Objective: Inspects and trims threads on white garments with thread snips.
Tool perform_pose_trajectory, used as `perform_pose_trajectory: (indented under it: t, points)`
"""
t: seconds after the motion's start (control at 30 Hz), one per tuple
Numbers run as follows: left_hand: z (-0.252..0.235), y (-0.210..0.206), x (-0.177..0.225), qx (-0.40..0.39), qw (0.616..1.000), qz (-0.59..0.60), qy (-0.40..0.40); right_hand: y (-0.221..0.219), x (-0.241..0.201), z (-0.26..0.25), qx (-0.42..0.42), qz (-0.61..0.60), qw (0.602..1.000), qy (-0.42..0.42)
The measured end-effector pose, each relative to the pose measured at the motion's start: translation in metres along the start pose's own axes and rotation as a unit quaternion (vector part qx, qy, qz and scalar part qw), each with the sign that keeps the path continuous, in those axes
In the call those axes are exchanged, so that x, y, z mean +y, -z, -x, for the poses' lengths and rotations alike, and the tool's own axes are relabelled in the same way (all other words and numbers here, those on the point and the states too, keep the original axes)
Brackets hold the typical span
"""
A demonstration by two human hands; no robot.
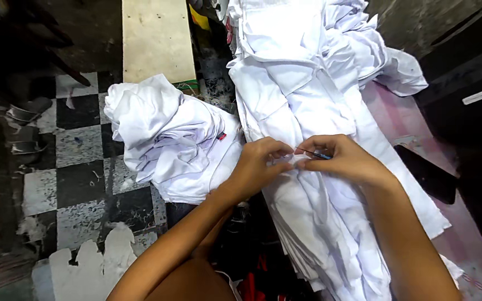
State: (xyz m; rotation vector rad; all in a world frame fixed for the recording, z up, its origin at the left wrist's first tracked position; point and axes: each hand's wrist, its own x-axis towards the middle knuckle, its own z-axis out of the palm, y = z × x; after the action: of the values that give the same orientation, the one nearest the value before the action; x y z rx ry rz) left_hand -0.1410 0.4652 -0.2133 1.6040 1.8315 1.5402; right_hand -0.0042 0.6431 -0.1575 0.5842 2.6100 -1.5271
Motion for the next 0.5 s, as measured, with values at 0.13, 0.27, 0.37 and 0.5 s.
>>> perform_pose_trajectory:
  t: [0.13, 0.27, 0.37, 0.5]
  points:
    - [0.004, -0.012, 0.002, 0.017, 0.999, -0.018, -0.034, 0.002, 0.000, 0.002, -0.019, -0.055, 0.998, -0.015]
    - [0.008, -0.022, -0.003, 0.075, 0.996, -0.008, -0.047, 0.001, -0.002, 0.003, -0.024, -0.065, 0.997, -0.023]
    - [0.009, -0.023, -0.004, 0.075, 0.996, -0.010, -0.037, 0.002, -0.002, 0.003, -0.032, -0.082, 0.996, -0.029]
    - [0.008, -0.018, -0.006, 0.072, 0.997, -0.021, 0.003, 0.004, 0.007, -0.001, -0.057, -0.100, 0.993, -0.019]
